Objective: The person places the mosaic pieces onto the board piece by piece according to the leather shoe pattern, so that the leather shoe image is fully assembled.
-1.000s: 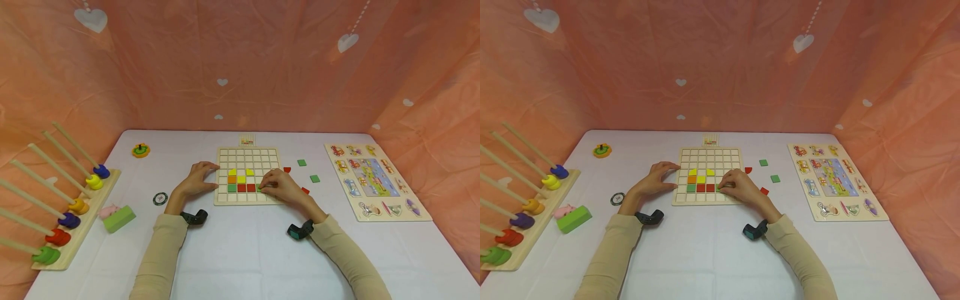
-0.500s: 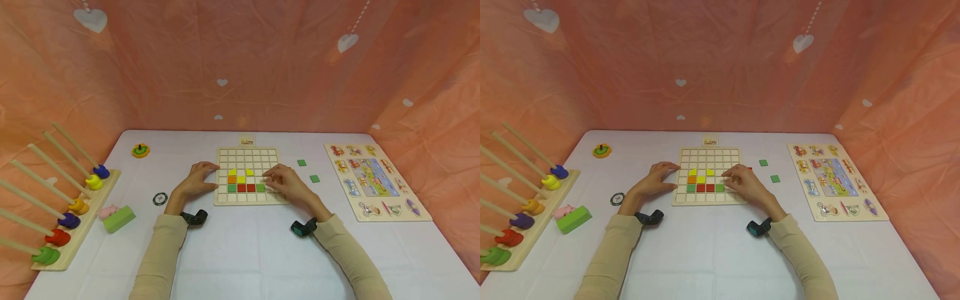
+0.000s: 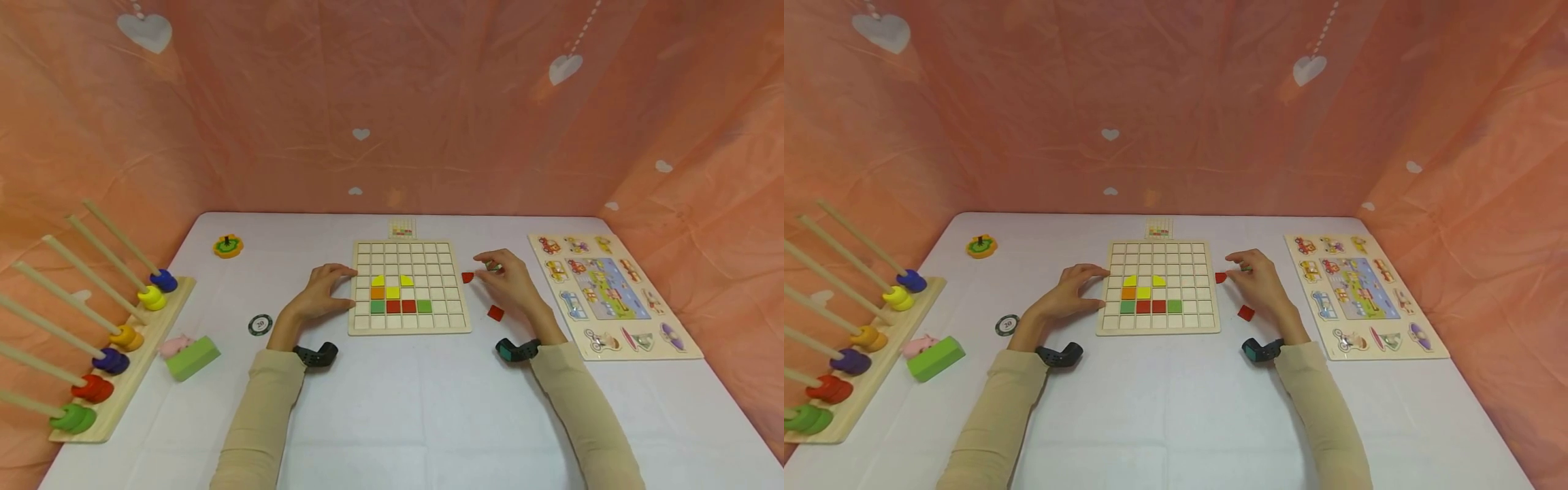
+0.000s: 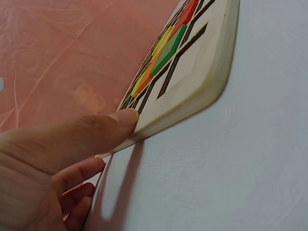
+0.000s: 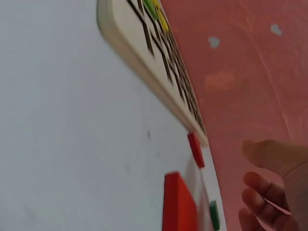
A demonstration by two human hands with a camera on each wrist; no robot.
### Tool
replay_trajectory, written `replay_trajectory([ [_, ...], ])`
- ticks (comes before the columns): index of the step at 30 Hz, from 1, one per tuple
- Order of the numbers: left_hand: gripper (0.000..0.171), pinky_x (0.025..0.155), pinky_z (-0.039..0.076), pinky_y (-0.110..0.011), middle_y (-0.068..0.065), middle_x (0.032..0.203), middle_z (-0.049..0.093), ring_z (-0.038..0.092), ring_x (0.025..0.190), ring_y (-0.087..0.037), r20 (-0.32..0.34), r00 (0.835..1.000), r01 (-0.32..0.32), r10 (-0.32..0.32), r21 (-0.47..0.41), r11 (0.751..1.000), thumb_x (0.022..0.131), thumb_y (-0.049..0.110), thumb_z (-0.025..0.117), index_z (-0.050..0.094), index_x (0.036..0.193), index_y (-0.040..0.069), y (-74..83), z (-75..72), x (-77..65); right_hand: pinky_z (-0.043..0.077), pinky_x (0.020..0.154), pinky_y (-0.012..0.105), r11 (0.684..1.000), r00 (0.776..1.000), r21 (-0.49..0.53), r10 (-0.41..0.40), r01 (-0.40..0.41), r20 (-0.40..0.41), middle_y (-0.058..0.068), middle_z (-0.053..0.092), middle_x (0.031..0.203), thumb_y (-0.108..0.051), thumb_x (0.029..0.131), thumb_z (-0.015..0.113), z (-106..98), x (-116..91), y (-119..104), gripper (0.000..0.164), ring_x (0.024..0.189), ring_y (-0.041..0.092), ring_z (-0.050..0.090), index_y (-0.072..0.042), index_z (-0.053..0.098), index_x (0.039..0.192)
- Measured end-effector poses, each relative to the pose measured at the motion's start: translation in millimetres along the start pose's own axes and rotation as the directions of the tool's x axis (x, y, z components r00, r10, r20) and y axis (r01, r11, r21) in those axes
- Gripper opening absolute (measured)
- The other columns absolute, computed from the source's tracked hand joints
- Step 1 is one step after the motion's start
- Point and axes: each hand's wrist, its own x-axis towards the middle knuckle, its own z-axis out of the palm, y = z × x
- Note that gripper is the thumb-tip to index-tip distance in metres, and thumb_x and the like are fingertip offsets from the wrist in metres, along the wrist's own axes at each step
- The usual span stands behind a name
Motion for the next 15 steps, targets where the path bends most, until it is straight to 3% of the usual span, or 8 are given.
replay_trajectory([
  [7,0.059,0.108,0.016,-0.057,-0.015,0.14,0.034,0.017,0.134,-0.034,-0.002,1.0,0.002,-0.002,-0.011,1.0,0.077,0.013,0.074,0.051,0.131,0.009,0.0,0.2,-0.8,0.045,0.078,0.045,0.981,0.985,-0.107,0.157,-0.164,-0.068,0.023,0.057,0.098,-0.008,0.084,0.067,0.3,4.9,16.9,0.03,0.089,0.034,0.054,0.004,0.062,0.111],
  [15,0.058,0.108,0.016,-0.057,-0.015,0.14,0.034,0.017,0.134,-0.034,-0.002,1.0,0.003,-0.003,-0.011,1.0,0.077,0.013,0.073,0.051,0.131,0.009,1.0,-0.5,-1.3,0.042,0.077,0.045,0.932,0.947,-0.167,0.321,-0.322,-0.03,0.024,0.054,0.097,-0.022,0.085,0.068,2.1,9.1,20.2,0.047,0.089,0.034,0.05,0.006,0.054,0.119],
])
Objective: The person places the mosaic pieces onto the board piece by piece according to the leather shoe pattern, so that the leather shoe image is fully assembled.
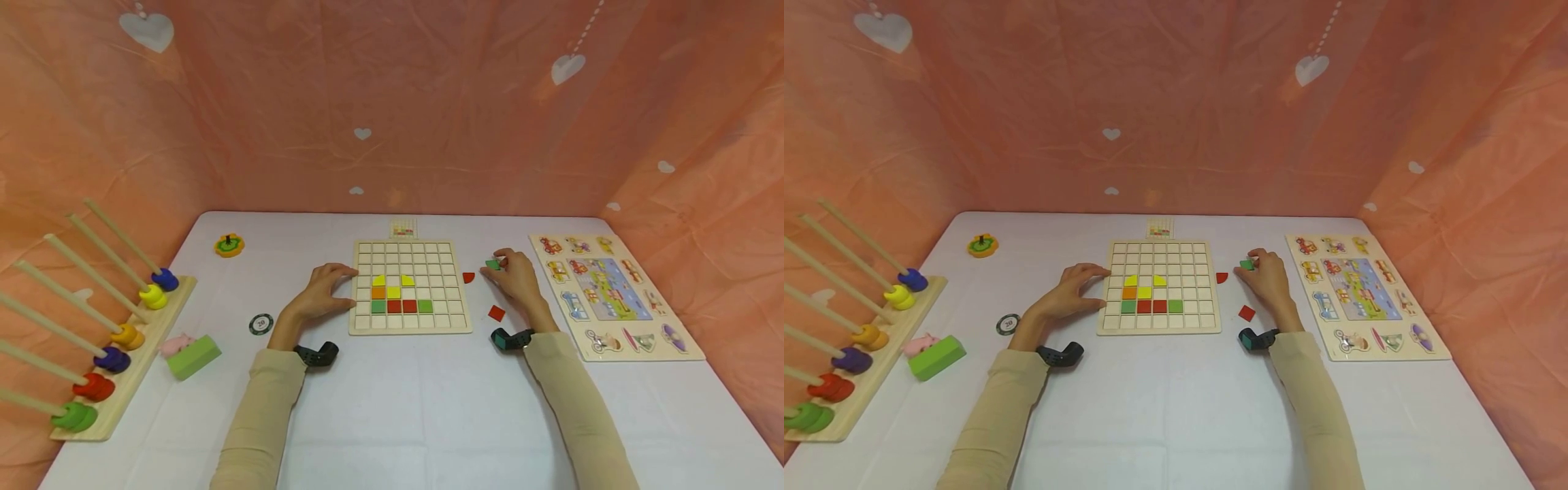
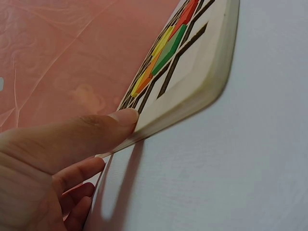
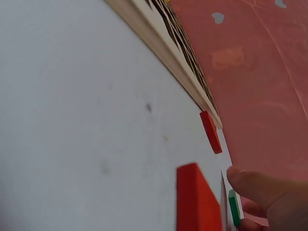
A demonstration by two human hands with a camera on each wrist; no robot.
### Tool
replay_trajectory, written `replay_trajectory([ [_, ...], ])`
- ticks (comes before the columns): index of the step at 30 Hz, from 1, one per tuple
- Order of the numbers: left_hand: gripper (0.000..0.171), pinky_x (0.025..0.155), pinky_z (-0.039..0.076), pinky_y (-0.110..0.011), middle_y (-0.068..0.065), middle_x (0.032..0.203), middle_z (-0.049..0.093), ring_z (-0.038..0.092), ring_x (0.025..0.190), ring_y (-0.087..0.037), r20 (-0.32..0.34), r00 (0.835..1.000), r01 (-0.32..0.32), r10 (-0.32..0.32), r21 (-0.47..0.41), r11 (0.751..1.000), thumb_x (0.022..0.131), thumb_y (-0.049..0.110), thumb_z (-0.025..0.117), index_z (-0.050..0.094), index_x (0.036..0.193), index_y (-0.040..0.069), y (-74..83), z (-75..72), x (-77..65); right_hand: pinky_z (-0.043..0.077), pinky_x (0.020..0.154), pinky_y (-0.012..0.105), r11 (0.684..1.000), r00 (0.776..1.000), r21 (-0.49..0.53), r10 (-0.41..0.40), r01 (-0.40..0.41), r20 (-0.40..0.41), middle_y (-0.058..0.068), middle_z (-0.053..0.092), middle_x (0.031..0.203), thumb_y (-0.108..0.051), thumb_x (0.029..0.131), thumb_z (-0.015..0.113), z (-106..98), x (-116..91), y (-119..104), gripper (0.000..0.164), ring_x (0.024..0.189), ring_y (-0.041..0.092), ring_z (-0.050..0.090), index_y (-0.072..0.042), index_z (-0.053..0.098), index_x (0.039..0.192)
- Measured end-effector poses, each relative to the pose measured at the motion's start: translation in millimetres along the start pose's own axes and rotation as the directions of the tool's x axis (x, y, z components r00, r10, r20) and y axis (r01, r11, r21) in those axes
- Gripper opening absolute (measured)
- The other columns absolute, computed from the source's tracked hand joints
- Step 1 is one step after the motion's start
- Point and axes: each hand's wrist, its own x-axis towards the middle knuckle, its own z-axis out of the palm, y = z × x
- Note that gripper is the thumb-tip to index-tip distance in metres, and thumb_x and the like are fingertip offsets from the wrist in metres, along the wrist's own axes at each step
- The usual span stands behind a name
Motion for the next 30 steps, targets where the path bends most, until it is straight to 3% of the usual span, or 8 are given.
replay_trajectory([
  [9,0.058,0.108,0.016,-0.056,-0.014,0.14,0.034,0.017,0.134,-0.033,0.003,1.0,0.011,-0.011,0.001,1.0,0.077,0.014,0.074,0.051,0.131,0.009,-1.0,1.0,2.1,0.045,0.078,0.046,0.999,1.0,-0.031,-0.008,0.008,-0.018,0.025,0.06,0.098,-0.016,0.086,0.066,0.6,3.0,0.4,0.036,0.089,0.034,0.055,0.008,0.06,0.112],
  [15,0.058,0.109,0.016,-0.056,-0.014,0.14,0.035,0.017,0.134,-0.033,0.001,1.0,0.012,-0.012,0.003,1.0,0.077,0.013,0.074,0.052,0.13,0.009,-1.8,1.2,2.8,0.047,0.083,0.046,0.998,0.999,0.055,-0.033,0.032,0.016,0.025,0.06,0.104,-0.009,0.085,0.064,-1.5,4.1,-3.1,0.033,0.095,0.035,0.057,0.006,0.062,0.114],
  [19,0.058,0.108,0.017,-0.056,-0.015,0.139,0.036,0.017,0.133,-0.033,0.0,1.0,0.002,-0.002,0.003,1.0,0.077,0.012,0.074,0.052,0.13,0.008,-1.5,0.7,2.3,0.048,0.082,0.044,0.986,0.993,0.143,-0.093,0.081,0.079,0.021,0.057,0.107,-0.009,0.084,0.064,-2.3,1.4,-10.4,0.031,0.094,0.033,0.058,0.003,0.063,0.114],
  [25,0.058,0.108,0.017,-0.056,-0.015,0.139,0.036,0.018,0.133,-0.034,0.002,1.0,0.007,-0.007,0.001,1.0,0.077,0.012,0.074,0.051,0.13,0.008,-0.3,0.2,0.9,0.05,0.082,0.037,0.954,0.959,0.237,-0.228,0.185,0.169,0.013,0.059,0.106,-0.009,0.084,0.067,2.8,-9.0,-26.6,0.029,0.094,0.025,0.058,-0.002,0.066,0.112],
  [30,0.058,0.108,0.017,-0.056,-0.014,0.14,0.035,0.018,0.133,-0.033,0.0,1.0,0.02,-0.02,0.001,1.0,0.077,0.013,0.074,0.051,0.131,0.009,1.0,0.3,0.4,0.049,0.08,0.031,0.905,0.893,0.293,-0.382,0.309,0.236,0.009,0.062,0.101,-0.009,0.081,0.071,10.4,-17.7,-37.1,0.03,0.091,0.021,0.057,-0.003,0.066,0.11],
])
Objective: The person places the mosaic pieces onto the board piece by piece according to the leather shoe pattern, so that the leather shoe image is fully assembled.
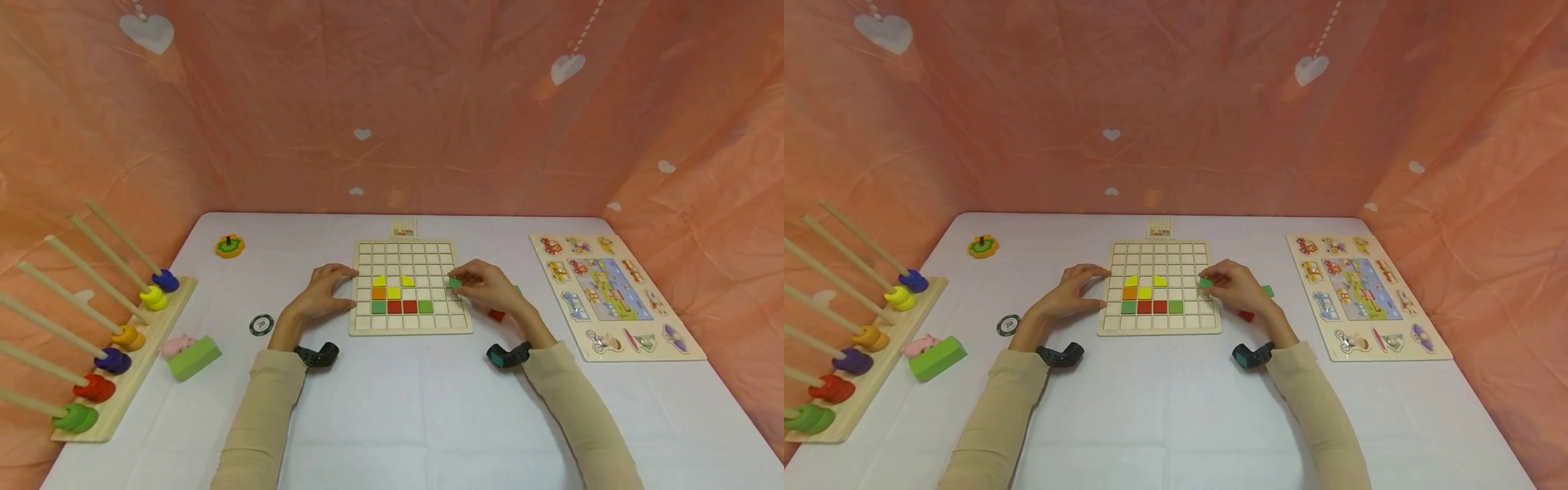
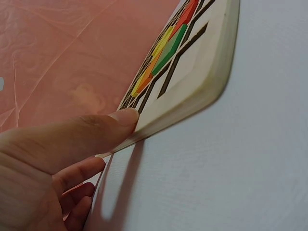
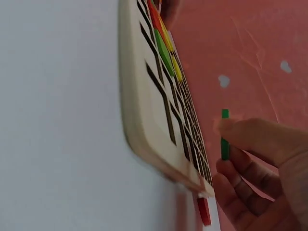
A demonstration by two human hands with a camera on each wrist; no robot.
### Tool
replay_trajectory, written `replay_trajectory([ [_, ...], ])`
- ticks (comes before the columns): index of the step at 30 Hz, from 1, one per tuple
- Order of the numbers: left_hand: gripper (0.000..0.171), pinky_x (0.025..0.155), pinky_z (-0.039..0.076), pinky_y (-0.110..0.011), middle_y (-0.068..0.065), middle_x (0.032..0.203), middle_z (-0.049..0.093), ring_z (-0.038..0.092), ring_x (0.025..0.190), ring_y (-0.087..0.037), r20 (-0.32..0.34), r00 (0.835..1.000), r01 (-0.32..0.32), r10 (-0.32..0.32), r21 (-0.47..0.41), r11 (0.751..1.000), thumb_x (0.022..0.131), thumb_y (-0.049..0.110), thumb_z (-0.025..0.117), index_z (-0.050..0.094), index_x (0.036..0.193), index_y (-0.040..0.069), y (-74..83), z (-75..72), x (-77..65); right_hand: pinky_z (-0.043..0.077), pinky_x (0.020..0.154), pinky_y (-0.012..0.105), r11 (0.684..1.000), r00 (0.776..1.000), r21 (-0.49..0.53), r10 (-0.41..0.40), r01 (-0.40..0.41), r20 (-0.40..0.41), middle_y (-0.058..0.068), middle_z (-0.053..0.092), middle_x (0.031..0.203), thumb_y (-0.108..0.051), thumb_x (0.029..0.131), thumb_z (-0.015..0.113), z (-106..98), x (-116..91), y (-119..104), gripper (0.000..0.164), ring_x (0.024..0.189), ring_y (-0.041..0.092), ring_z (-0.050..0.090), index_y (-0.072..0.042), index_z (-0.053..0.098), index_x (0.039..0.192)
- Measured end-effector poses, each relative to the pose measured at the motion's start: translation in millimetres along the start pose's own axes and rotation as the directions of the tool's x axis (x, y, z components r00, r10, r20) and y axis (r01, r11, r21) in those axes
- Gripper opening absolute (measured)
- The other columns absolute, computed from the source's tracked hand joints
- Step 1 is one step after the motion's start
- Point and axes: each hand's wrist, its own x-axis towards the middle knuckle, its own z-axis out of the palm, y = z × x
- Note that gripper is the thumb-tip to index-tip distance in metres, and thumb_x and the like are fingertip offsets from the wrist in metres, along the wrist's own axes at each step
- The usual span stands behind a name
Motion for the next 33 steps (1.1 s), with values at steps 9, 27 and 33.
replay_trajectory([
  [9,0.059,0.108,0.016,-0.057,-0.015,0.14,0.035,0.018,0.133,-0.034,-0.002,1.0,-0.008,0.008,-0.001,1.0,0.077,0.013,0.074,0.051,0.131,0.009,1.1,-0.2,-1.1,0.045,0.074,0.025,0.996,0.983,0.022,-0.092,0.089,0.159,0.002,0.066,0.097,-0.007,0.077,0.075,15.2,-3.3,-13.0,0.025,0.084,0.016,0.056,-0.008,0.069,0.101],
  [27,0.059,0.108,0.017,-0.056,-0.015,0.139,0.036,0.019,0.133,-0.033,-0.003,1.0,-0.016,0.016,0.019,1.0,0.077,0.014,0.074,0.051,0.131,0.009,-0.1,0.0,0.1,0.044,0.071,0.027,0.99,0.978,-0.018,-0.135,0.139,0.157,0.0,0.064,0.093,-0.011,0.078,0.074,18.6,-2.6,-12.7,0.013,0.086,0.015,0.055,-0.011,0.073,0.091],
  [33,0.059,0.108,0.017,-0.056,-0.014,0.139,0.036,0.018,0.133,-0.033,-0.002,1.0,-0.009,0.009,0.019,1.0,0.077,0.015,0.074,0.051,0.131,0.01,0.1,-0.1,0.3,0.048,0.07,0.031,0.988,0.989,-0.042,-0.144,0.145,0.038,0.006,0.065,0.09,-0.004,0.08,0.071,3.7,-7.4,-16.2,0.019,0.079,0.018,0.057,-0.004,0.069,0.098],
])
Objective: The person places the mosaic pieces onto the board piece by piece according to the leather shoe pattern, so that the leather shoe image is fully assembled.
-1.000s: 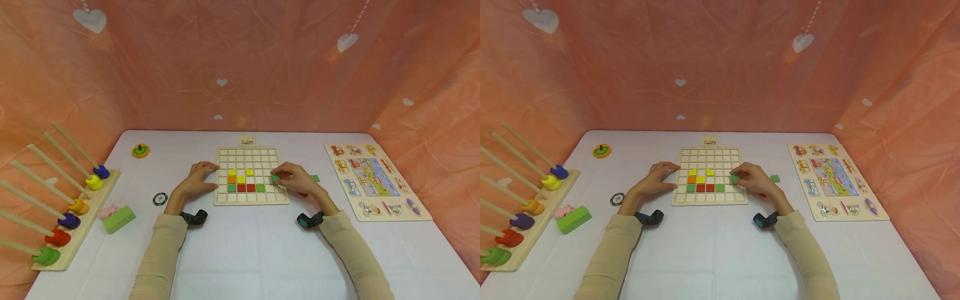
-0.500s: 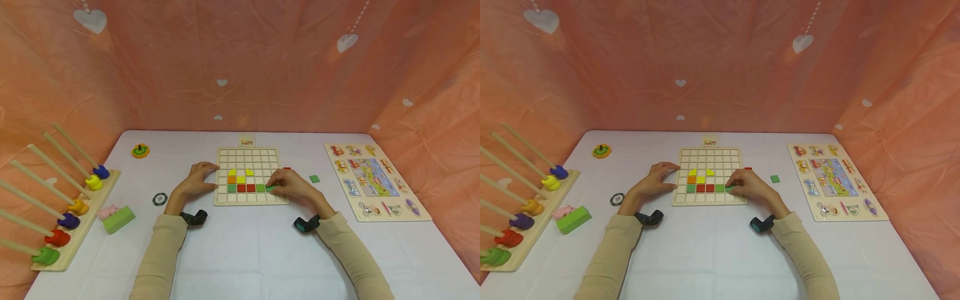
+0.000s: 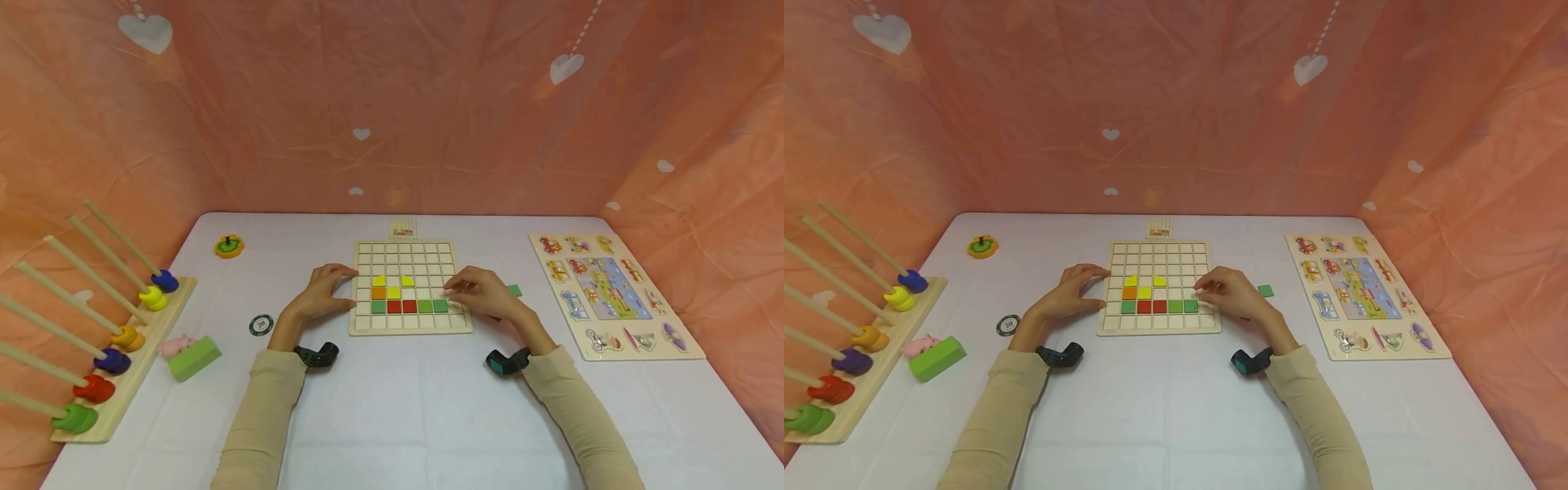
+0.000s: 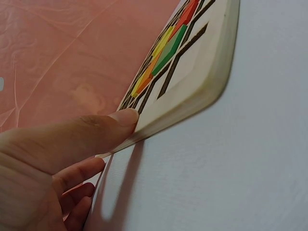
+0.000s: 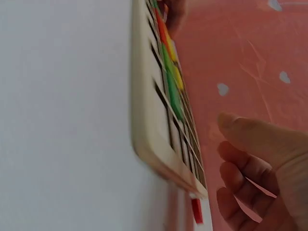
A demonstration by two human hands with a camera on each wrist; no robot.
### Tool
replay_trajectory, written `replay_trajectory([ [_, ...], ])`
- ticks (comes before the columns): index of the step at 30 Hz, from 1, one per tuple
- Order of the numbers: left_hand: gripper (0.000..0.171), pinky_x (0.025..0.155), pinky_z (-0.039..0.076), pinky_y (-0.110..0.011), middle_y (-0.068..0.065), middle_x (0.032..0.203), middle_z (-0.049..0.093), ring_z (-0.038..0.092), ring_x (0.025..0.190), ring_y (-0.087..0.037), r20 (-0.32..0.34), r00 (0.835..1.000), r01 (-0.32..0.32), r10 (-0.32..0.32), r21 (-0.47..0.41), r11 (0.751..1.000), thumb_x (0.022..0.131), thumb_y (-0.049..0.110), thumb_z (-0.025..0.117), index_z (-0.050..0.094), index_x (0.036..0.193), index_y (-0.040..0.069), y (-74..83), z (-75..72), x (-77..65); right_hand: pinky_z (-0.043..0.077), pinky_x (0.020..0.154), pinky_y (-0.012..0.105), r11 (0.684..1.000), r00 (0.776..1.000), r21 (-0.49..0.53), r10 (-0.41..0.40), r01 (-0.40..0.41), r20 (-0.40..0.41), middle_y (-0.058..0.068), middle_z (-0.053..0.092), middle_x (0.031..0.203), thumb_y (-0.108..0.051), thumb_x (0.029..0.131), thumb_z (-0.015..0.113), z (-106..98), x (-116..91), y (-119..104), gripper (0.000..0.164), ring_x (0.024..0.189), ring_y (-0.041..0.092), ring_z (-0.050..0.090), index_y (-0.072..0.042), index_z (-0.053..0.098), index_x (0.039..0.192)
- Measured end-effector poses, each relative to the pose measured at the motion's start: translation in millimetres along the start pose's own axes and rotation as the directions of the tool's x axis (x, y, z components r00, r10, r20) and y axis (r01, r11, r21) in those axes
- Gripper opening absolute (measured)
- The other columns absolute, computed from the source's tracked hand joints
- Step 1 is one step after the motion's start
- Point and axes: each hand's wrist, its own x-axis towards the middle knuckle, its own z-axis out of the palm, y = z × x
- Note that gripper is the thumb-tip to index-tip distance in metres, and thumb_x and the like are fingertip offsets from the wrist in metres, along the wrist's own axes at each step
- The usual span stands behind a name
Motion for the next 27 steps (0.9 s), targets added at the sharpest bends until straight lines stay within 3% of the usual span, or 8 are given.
replay_trajectory([
  [6,0.059,0.108,0.016,-0.056,-0.014,0.139,0.036,0.018,0.133,-0.033,-0.001,1.0,-0.001,0.001,0.0,1.0,0.077,0.015,0.074,0.051,0.131,0.01,-1.0,0.4,0.1,0.049,0.071,0.048,0.999,0.994,-0.04,0.012,-0.016,-0.109,0.025,0.063,0.094,0.01,0.079,0.065,-32.8,-14.6,-24.3,0.021,0.082,0.034,0.056,0.01,0.065,0.1],
  [8,0.059,0.108,0.016,-0.056,-0.013,0.139,0.036,0.018,0.133,-0.032,-0.001,1.0,0.0,0.0,-0.001,1.0,0.077,0.015,0.074,0.051,0.131,0.01,-1.7,0.7,0.6,0.049,0.072,0.049,0.998,0.992,-0.047,0.042,-0.048,-0.12,0.025,0.062,0.097,0.012,0.08,0.063,-40.1,-20.3,-17.4,0.022,0.085,0.036,0.056,0.01,0.064,0.102],
  [17,0.059,0.108,0.017,-0.056,-0.014,0.14,0.036,0.018,0.133,-0.032,0.0,1.0,0.0,0.0,0.002,1.0,0.077,0.016,0.074,0.051,0.131,0.01,-2.5,0.4,1.0,0.043,0.089,0.051,0.974,0.974,0.007,0.226,-0.226,-0.011,0.024,0.057,0.117,0.009,0.082,0.061,-56.9,-40.9,33.1,0.037,0.103,0.036,0.052,0.004,0.057,0.118],
  [27,0.059,0.108,0.016,-0.057,-0.015,0.14,0.036,0.018,0.134,-0.033,-0.005,1.0,0.001,-0.001,-0.007,1.0,0.076,0.014,0.074,0.052,0.13,0.01,-0.5,0.3,0.1,0.035,0.096,0.052,0.945,0.944,0.005,0.328,-0.328,0.038,0.023,0.054,0.125,0.008,0.08,0.062,-64.9,-52.3,49.3,0.044,0.114,0.038,0.048,0.002,0.054,0.123],
])
